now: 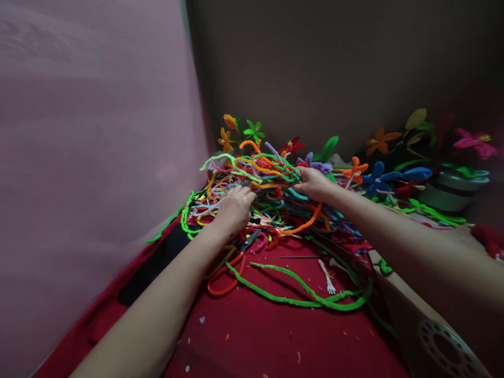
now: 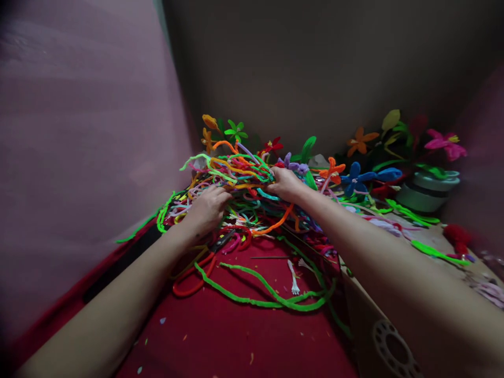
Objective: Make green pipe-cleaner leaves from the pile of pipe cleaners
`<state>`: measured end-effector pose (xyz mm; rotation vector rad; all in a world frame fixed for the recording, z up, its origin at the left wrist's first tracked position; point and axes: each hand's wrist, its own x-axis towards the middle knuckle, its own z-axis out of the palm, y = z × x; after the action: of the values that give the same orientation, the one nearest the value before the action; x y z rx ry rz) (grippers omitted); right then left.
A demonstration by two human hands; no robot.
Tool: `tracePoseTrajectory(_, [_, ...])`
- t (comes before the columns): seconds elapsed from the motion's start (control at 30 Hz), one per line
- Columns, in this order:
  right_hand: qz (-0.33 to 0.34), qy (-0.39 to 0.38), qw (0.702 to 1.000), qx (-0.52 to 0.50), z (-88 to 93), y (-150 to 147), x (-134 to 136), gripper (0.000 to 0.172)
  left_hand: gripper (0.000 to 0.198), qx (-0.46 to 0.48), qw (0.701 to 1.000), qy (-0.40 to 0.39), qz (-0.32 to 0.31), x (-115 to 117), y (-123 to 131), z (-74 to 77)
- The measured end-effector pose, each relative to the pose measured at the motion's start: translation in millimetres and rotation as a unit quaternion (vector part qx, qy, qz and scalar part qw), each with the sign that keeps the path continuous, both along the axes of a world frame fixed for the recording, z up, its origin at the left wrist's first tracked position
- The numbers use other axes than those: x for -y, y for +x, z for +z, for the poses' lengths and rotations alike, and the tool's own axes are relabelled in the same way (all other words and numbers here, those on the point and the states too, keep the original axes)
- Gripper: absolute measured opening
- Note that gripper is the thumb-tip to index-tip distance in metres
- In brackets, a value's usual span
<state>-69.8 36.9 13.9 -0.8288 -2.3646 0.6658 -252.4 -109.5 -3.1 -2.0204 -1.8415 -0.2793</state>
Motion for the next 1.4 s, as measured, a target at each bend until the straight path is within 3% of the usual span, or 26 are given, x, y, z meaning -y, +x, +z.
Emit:
tracePoseTrajectory(0.2, [-0.013, 0.019, 0.999, 0.025, -3.8, -1, -2, 0.023, 0.023, 0.015, 1.000, 0.017, 0.006, -7, 4, -16.6])
tracePoseTrajectory(0.3, [-0.021, 0.033, 0.998, 0.040, -4.6, -1, -1, 0.025, 0.021, 0.038, 0.999, 0.035, -0.007, -5, 1, -9.8])
tracePoseTrajectory(0.37, [-0.029, 0.044, 0.997, 0.053, -4.4, -1, 1, 0.026, 0.018, 0.116, 0.989, 0.085, -0.039, -1, -3, -0.2])
tracePoseTrajectory(0.47, [-0.041, 0.066, 0.994, 0.076, -4.9, -2, 6, 0.030, 0.013, 0.294, 0.936, 0.176, -0.079, 4, -6, 12.2])
tracePoseTrajectory(0.67, [-0.081, 0.122, 0.981, 0.131, -15.6, -3, 28, 0.050, 0.011, 0.559, 0.798, 0.225, 0.018, -1, -16, 10.9])
tracePoseTrajectory(0.8, [-0.083, 0.155, 0.975, 0.140, -23.5, -4, 46, 0.062, 0.008, 0.625, 0.741, 0.244, 0.024, -6, -25, 8.8])
tracePoseTrajectory(0.97, [-0.047, 0.185, 0.967, 0.169, -29.8, -5, 53, 0.096, 0.006, 0.719, 0.652, 0.241, 0.006, -6, -27, 15.7])
tracePoseTrajectory(1.17, [-0.058, 0.198, 0.956, 0.208, -33.9, -7, 52, 0.097, 0.011, 0.804, 0.538, 0.253, -0.016, -4, -32, 25.0])
tracePoseTrajectory(1.33, [-0.039, 0.205, 0.953, 0.219, -26.1, -5, 57, 0.097, 0.011, 0.822, 0.488, 0.285, -0.066, 2, -36, 39.3])
tracePoseTrajectory(1.4, [-0.028, 0.203, 0.953, 0.223, -18.2, -4, 59, 0.100, 0.010, 0.815, 0.484, 0.301, -0.106, 6, -33, 46.2])
